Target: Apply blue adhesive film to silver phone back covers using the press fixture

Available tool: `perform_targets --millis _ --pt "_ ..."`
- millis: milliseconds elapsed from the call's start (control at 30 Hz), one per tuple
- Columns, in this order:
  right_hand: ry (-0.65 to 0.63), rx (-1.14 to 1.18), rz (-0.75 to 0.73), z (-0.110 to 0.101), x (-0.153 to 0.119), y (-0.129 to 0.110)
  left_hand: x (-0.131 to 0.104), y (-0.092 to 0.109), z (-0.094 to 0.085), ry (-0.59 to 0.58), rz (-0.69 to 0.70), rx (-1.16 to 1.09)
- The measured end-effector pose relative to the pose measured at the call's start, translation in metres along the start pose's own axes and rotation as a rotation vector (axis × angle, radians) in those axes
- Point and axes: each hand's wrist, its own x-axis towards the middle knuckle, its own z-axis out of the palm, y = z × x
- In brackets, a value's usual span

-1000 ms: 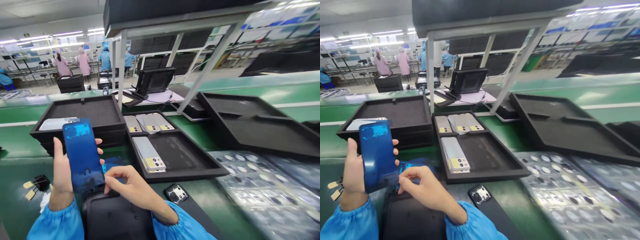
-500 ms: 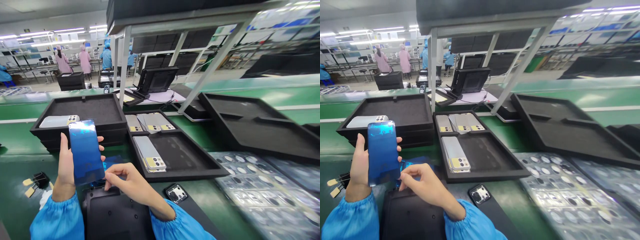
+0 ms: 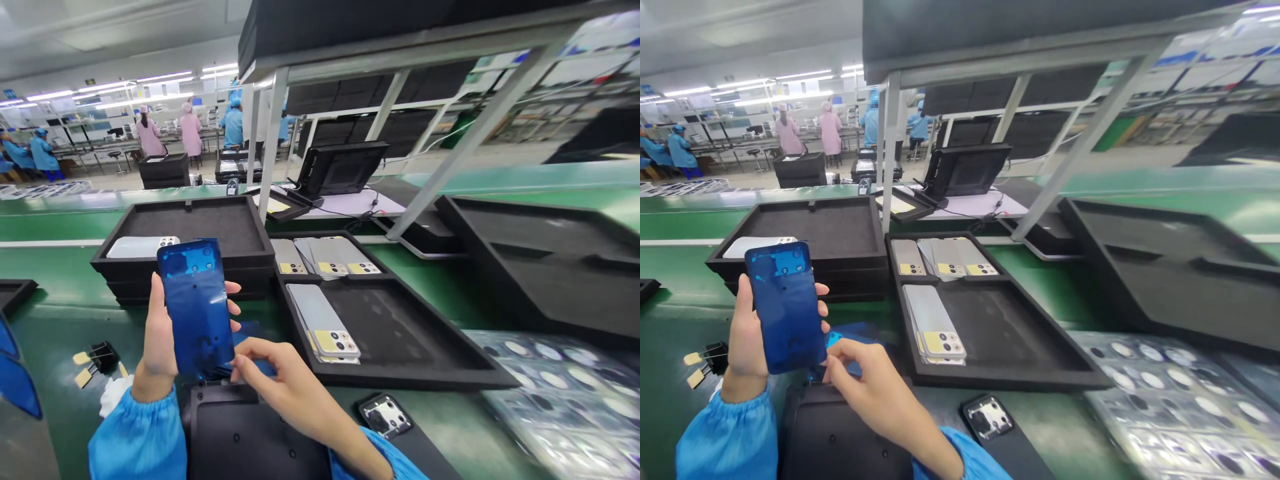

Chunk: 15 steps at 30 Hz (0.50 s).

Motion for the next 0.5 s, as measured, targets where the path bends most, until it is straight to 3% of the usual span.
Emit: perform_targets --millis 500 --pt "0.008 -0.007 -0.003 0.0003 -0.0010 -0.0014 0.0017 0.0010 -0.0038 -0.003 -0.041 -0.029"
